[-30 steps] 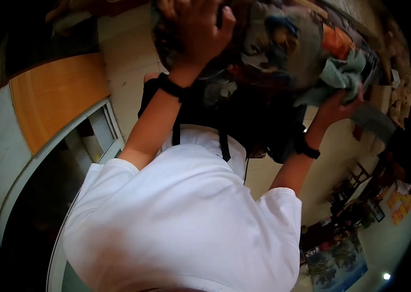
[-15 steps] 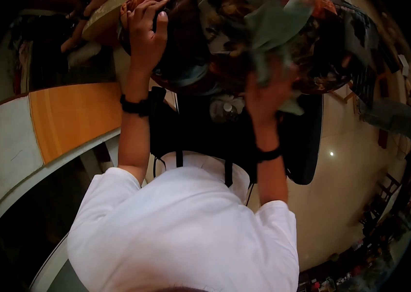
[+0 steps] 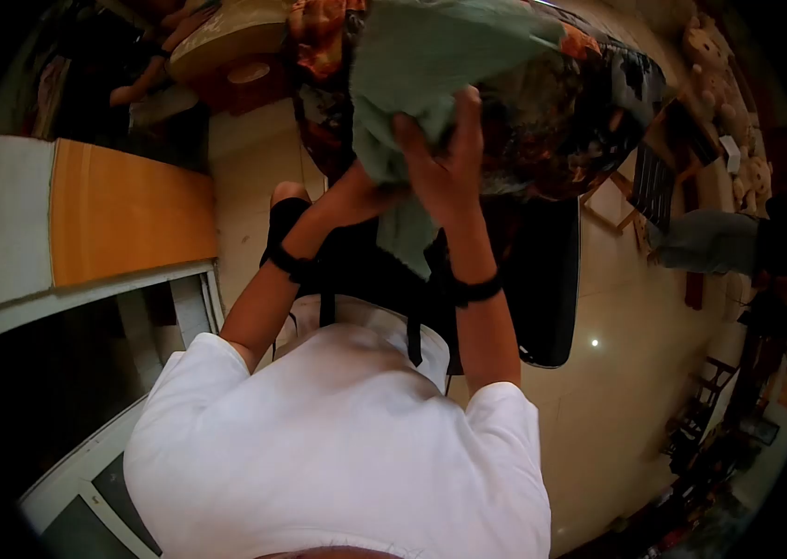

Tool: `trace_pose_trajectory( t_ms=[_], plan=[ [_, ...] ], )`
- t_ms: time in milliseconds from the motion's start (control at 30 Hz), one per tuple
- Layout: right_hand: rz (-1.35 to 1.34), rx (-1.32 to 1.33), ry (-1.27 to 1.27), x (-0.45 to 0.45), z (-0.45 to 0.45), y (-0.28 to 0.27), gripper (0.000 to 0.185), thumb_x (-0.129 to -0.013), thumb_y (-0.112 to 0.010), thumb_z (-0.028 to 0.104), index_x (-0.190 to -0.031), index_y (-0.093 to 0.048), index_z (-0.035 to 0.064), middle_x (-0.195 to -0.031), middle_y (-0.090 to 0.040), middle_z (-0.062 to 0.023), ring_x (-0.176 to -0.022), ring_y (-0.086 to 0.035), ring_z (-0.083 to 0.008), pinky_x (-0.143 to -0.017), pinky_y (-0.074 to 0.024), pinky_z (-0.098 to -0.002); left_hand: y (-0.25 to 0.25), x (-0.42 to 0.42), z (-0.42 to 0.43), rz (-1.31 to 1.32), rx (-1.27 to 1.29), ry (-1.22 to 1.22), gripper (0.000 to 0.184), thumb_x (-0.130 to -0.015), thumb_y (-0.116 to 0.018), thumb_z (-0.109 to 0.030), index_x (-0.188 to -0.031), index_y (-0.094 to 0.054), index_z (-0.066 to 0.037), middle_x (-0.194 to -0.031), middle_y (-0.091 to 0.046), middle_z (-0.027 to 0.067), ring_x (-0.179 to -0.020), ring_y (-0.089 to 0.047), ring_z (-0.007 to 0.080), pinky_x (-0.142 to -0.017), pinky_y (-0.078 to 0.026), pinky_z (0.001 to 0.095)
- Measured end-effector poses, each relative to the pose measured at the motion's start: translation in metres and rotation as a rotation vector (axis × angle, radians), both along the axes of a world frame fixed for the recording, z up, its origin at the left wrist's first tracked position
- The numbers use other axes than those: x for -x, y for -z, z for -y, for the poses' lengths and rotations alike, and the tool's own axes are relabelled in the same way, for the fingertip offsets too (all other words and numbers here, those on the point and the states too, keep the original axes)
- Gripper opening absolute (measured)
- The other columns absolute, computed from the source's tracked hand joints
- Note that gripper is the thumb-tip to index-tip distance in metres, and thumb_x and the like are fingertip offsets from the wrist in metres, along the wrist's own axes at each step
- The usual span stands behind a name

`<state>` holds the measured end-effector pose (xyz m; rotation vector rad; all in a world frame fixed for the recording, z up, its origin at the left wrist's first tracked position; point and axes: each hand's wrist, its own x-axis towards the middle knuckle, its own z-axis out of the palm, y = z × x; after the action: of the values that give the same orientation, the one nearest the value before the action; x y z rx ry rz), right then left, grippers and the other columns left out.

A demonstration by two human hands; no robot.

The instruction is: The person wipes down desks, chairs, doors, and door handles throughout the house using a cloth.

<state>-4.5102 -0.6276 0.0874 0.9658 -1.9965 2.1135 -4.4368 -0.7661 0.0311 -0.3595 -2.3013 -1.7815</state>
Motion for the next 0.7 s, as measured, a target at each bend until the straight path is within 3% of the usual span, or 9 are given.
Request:
trace_pose_trajectory(
  t_ms=[33, 167, 233, 333, 400, 500, 600, 633, 700],
  plan=[
    [-0.010, -0.006, -0.010, 0.003, 0.007, 0.007, 0.052, -0.085, -0.066, 0.006, -0.131, -0.043, 0.0056, -0.123, -0.049, -0.0126, -0.113, -0.052, -0.0241, -0.092, -0.0445, -0.0367, 0.008, 0.001, 0.000, -0.071, -0.004, -0.072, 0.042, -0.081, -0.068, -0.016, -0.117, -0.056, 0.001, -0.104, -0.067, 0.0145, -0.101, -0.064, 0.0256, -0.087, -0.050, 0.0360],
    [-0.201, -0.213, 0.201, -0.011, 0.013, 0.072, 0.054, -0.081, -0.066, 0.002, -0.129, -0.042, 0.0075, -0.119, -0.053, -0.0158, -0.111, -0.055, -0.0311, -0.092, -0.0454, -0.0412, 0.057, -0.006, 0.062, 0.201, -0.047, -0.330, 0.042, -0.081, -0.065, -0.015, -0.119, -0.058, 0.001, -0.105, -0.068, 0.0192, -0.103, -0.065, 0.0305, -0.086, -0.050, 0.0383],
    [0.214, -0.462, 0.122, -0.034, 0.004, 0.114, 0.060, -0.077, -0.069, 0.004, -0.129, -0.040, 0.0064, -0.119, -0.055, -0.0200, -0.113, -0.055, -0.0367, -0.093, -0.0450, -0.0445, 0.072, -0.021, 0.083, 0.237, 0.040, -0.332, 0.043, -0.080, -0.064, -0.015, -0.121, -0.058, 0.000, -0.106, -0.068, 0.0207, -0.103, -0.065, 0.0328, -0.085, -0.051, 0.0391],
    [0.182, -0.647, -0.031, -0.069, 0.007, 0.186, 0.068, -0.075, -0.071, 0.009, -0.133, -0.037, 0.0057, -0.123, -0.054, -0.0242, -0.115, -0.054, -0.0416, -0.095, -0.0447, -0.0464, 0.086, -0.052, 0.088, 0.469, 0.116, -0.434, 0.046, -0.080, -0.061, -0.017, -0.122, -0.059, -0.001, -0.113, -0.065, 0.0230, -0.107, -0.063, 0.0363, -0.086, -0.050, 0.0414],
    [0.145, -0.800, -0.173, -0.086, 0.019, 0.222, 0.071, -0.076, -0.070, 0.016, -0.137, -0.036, 0.0060, -0.127, -0.052, -0.0250, -0.118, -0.053, -0.0400, -0.095, -0.0448, -0.0436, 0.127, -0.057, 0.100, 0.724, 0.634, -0.254, 0.055, -0.083, -0.064, -0.032, -0.128, -0.055, -0.002, -0.124, -0.062, 0.0198, -0.114, -0.059, 0.0349, -0.095, -0.047, 0.0402],
    [0.121, -0.868, -0.189, -0.096, 0.037, 0.253, 0.068, -0.078, -0.068, 0.025, -0.137, -0.040, 0.0058, -0.127, -0.054, -0.0270, -0.115, -0.054, -0.0432, -0.092, -0.0460, -0.0475, 0.192, -0.055, 0.115, 0.740, 0.582, -0.428, 0.059, -0.083, -0.060, -0.041, -0.129, -0.056, -0.005, -0.123, -0.062, 0.0203, -0.113, -0.058, 0.0364, -0.096, -0.046, 0.0400],
    [0.234, -0.861, -0.219, -0.096, 0.048, 0.262, 0.060, -0.079, -0.065, 0.028, -0.132, -0.048, 0.0050, -0.116, -0.061, -0.0265, -0.108, -0.058, -0.0435, -0.090, -0.0468, -0.0500, 0.153, -0.058, 0.091, 0.865, 0.871, -0.582, 0.056, -0.085, -0.057, -0.042, -0.128, -0.056, -0.006, -0.121, -0.063, 0.0190, -0.107, -0.061, 0.0347, -0.091, -0.048, 0.0404],
    [0.238, -0.863, -0.210, -0.098, 0.048, 0.260, 0.060, -0.079, -0.065, 0.028, -0.132, -0.048, 0.0050, -0.116, -0.061, -0.0265, -0.108, -0.058, -0.0435, -0.090, -0.0468, -0.0500, 0.172, -0.058, 0.092, 0.861, 0.872, -0.572, 0.056, -0.085, -0.057, -0.042, -0.128, -0.056, -0.006, -0.121, -0.063, 0.0190, -0.107, -0.061, 0.0347, -0.091, -0.048, 0.0404],
    [0.270, -0.945, -0.146, -0.098, 0.046, 0.255, 0.053, -0.079, -0.063, 0.030, -0.124, -0.054, 0.0039, -0.108, -0.064, -0.0255, -0.103, -0.060, -0.0438, -0.087, -0.0479, -0.0509, 0.188, -0.060, 0.089, 0.704, 0.398, -0.127, 0.045, -0.086, -0.054, -0.027, -0.124, -0.054, -0.003, -0.118, -0.062, 0.0234, -0.109, -0.059, 0.0390, -0.092, -0.047, 0.0435]
  ],
)
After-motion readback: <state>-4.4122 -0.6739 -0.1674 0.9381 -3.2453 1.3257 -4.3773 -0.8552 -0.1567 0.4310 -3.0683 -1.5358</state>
